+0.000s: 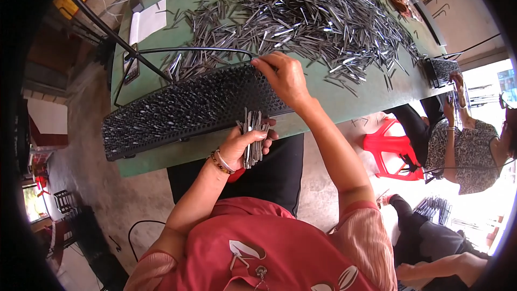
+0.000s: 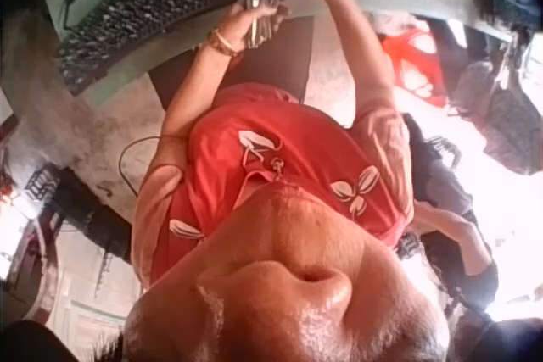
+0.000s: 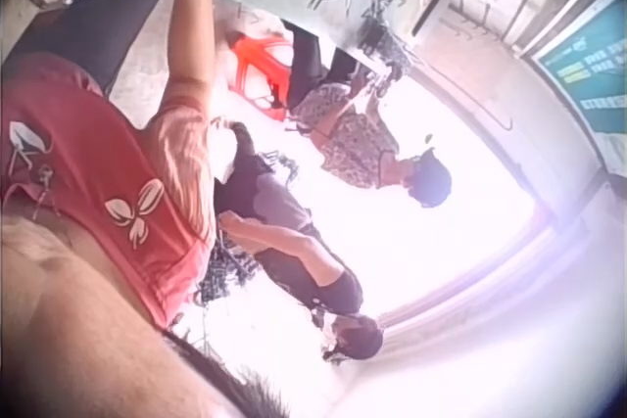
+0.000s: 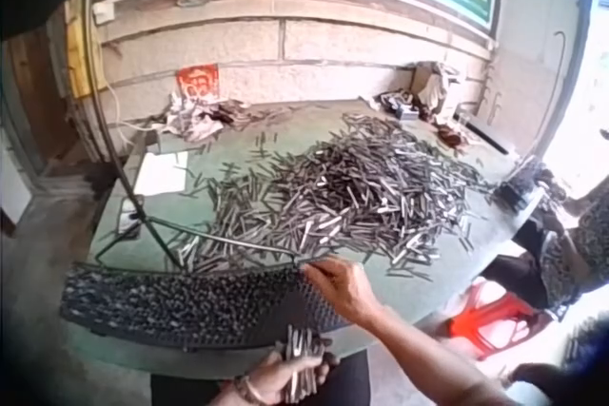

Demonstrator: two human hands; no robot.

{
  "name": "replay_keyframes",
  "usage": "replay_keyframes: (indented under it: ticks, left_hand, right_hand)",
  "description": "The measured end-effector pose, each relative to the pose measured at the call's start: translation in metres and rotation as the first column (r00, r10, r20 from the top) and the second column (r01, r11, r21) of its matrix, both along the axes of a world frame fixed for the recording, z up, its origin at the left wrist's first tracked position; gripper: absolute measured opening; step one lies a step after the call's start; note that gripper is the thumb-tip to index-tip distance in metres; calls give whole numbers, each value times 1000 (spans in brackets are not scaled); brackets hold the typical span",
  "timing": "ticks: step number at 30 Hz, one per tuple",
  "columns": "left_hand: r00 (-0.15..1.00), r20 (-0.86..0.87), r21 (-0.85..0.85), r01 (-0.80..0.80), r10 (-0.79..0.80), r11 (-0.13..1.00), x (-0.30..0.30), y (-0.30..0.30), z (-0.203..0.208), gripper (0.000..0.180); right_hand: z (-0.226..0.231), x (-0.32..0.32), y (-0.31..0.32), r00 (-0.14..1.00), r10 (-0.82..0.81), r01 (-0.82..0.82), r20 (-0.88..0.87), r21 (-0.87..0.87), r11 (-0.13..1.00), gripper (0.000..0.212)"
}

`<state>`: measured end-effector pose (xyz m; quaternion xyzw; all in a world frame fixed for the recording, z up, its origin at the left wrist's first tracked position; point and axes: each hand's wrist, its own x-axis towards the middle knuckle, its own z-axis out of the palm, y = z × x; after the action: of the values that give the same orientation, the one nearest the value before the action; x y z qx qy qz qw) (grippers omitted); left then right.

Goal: Manually inserting small metal pins into a plastic grid board at a workbench.

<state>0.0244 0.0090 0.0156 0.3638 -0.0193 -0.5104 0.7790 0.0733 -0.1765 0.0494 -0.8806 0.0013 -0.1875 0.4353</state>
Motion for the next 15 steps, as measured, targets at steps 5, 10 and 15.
replay_keyframes:
  ticks: [5, 10, 15]
  left_hand:
    - [1000, 10, 13, -7, 7, 1000, -1, 1, -2, 36]
    - [1000, -17, 17, 17, -17, 1000, -1, 2, 0, 35]
    - [1000, -9, 12, 15, -15, 1000, 0, 2, -2, 34]
  right_hand:
    - [-17, 11, 2, 981, 80, -35, 177, -247, 969, 13]
    - [-13, 11, 5, 968, 129, -26, 214, -427, 904, 12]
    - [-19, 13, 7, 955, 206, -80, 213, -484, 871, 13]
